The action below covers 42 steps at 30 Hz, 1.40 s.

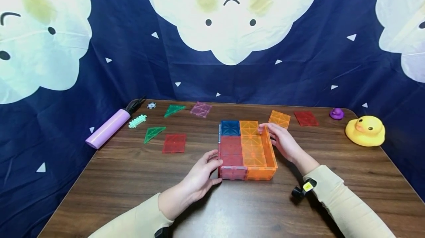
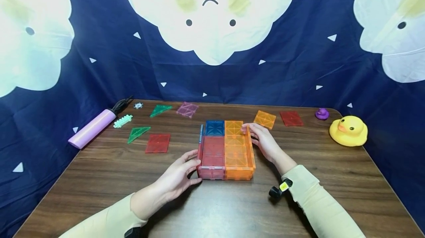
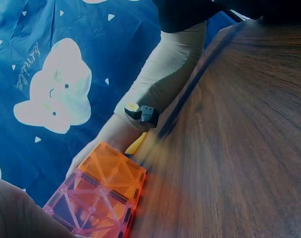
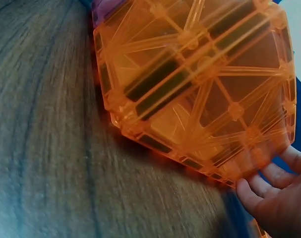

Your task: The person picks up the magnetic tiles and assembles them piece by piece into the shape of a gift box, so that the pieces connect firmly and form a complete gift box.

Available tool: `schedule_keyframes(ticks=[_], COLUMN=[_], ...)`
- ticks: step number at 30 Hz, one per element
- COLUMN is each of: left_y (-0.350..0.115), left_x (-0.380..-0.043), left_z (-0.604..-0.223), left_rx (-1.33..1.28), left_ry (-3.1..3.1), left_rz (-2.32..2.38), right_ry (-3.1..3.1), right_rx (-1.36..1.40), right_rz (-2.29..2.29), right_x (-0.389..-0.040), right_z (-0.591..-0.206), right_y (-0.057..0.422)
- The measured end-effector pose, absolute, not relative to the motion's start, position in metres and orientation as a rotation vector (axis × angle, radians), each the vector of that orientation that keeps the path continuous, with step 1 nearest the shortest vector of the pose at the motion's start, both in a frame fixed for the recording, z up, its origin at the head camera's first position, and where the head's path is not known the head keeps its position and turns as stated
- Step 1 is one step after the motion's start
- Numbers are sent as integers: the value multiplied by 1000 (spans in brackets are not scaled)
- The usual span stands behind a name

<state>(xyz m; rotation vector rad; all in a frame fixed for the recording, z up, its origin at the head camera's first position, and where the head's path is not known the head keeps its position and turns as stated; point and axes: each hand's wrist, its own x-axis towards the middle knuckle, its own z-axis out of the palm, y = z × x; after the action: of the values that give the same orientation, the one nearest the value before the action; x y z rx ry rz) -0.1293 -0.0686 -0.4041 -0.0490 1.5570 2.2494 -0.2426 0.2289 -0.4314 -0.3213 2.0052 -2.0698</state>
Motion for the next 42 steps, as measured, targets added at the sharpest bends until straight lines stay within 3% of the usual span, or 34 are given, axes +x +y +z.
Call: schedule_keyframes(ticks=[11, 24, 33, 42], left_y=[-88, -103, -100, -95], left_x=[-149, -200, -235, -254], left_z=[-403, -412, -413, -415], left_rx=[-78, -205, -157, -119], left_ry=[1585, 1776, 1805, 1734], left_rz=[2262, 2338, 2378, 2302], right_ry=[1956, 2036, 2115, 2213], right_rx=[-309, -475, -551, -612], right_rz=[-2083, -1828, -1593, -1511], right_x=[-222, -173, -138, -134], right_z=[-430, -419, -405, -403], right_y=[238, 244, 229, 225])
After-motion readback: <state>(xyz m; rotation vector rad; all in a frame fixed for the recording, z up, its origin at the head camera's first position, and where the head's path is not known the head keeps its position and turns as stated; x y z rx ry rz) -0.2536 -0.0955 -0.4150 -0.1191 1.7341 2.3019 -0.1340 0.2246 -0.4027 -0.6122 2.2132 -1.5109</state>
